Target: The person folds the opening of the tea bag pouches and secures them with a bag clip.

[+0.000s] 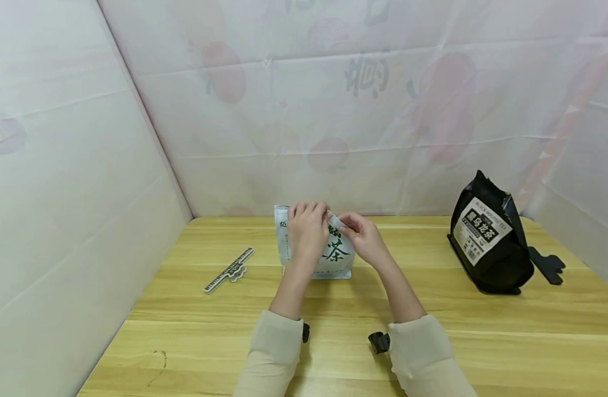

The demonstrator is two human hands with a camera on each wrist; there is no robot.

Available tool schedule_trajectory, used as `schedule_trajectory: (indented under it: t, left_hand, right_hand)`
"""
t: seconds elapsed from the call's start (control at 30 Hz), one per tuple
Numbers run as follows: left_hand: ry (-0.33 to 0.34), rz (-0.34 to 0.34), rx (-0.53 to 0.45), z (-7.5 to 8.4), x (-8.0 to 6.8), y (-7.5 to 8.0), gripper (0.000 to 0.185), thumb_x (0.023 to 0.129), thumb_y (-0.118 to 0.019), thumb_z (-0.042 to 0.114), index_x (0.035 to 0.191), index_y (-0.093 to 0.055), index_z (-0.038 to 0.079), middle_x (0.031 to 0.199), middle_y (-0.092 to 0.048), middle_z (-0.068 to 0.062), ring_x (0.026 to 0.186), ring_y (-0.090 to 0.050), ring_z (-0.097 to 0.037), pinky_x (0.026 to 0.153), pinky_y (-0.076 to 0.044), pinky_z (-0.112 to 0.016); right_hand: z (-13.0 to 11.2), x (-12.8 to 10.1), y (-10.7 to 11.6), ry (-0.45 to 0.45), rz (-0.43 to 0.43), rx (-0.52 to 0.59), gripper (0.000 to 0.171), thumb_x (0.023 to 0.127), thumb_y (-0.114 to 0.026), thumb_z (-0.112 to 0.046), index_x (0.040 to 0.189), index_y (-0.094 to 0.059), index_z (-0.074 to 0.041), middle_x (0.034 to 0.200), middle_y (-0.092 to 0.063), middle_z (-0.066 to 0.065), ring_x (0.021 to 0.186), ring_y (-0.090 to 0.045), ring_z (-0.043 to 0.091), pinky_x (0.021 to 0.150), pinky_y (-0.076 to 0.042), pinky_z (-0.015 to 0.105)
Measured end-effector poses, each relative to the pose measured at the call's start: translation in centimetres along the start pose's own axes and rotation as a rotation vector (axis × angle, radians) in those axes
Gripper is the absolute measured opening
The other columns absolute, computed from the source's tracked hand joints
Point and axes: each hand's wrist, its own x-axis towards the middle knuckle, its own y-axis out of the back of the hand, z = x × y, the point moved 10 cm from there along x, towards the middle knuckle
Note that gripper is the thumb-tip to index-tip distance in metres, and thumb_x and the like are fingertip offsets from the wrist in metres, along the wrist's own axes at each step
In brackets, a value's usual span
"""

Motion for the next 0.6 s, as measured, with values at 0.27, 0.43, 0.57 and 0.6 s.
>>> schedule_trajectory:
  t: [0.27,0.43,0.57,0.6]
  left_hand:
    - [0.002,-0.009,0.004,0.0,-0.1,-0.2,0.011,0.09,-0.059,0.027,0.092,-0.066,0.019,0.092,-0.065,0.007,0.09,-0.051,-0.015,0.092,-0.031,-0.03]
    - [0.005,-0.014,-0.017,-0.1,-0.2,-0.1,0.012,0.091,-0.058,0.027,0.093,-0.066,0.018,0.094,-0.065,0.005,0.092,-0.051,-0.016,0.092,-0.031,-0.031]
    - [0.009,-0.021,-0.015,-0.1,-0.2,-0.1,0.013,0.092,-0.057,0.027,0.094,-0.066,0.018,0.095,-0.065,0.005,0.093,-0.051,-0.016,0.092,-0.031,-0.032]
    - [0.01,-0.022,-0.015,-0.1,-0.2,-0.1,0.013,0.092,-0.057,0.027,0.094,-0.066,0.018,0.095,-0.065,0.005,0.093,-0.051,-0.016,0.093,-0.031,-0.032]
  right_hand:
    - [-1.6,-0.5,0.0,0.009,-0.051,-0.01,0.013,0.088,-0.053,0.008,0.1,-0.058,0.008,0.099,-0.061,0.021,0.093,-0.058,0.032,0.077,-0.047,0.041]
    - [-0.2,-0.1,-0.1,0.024,-0.113,-0.013,0.019,0.09,-0.055,0.001,0.108,-0.058,0.007,0.105,-0.061,0.02,0.098,-0.057,0.03,0.082,-0.046,0.043]
    - [0.3,-0.2,0.1,0.002,-0.145,-0.051,0.025,0.091,-0.056,-0.005,0.112,-0.059,0.007,0.109,-0.061,0.02,0.104,-0.056,0.032,0.087,-0.043,0.046]
    - [0.4,-0.3,0.2,-0.008,-0.15,-0.06,0.026,0.092,-0.056,-0.007,0.113,-0.059,0.007,0.109,-0.061,0.019,0.104,-0.055,0.031,0.087,-0.043,0.046]
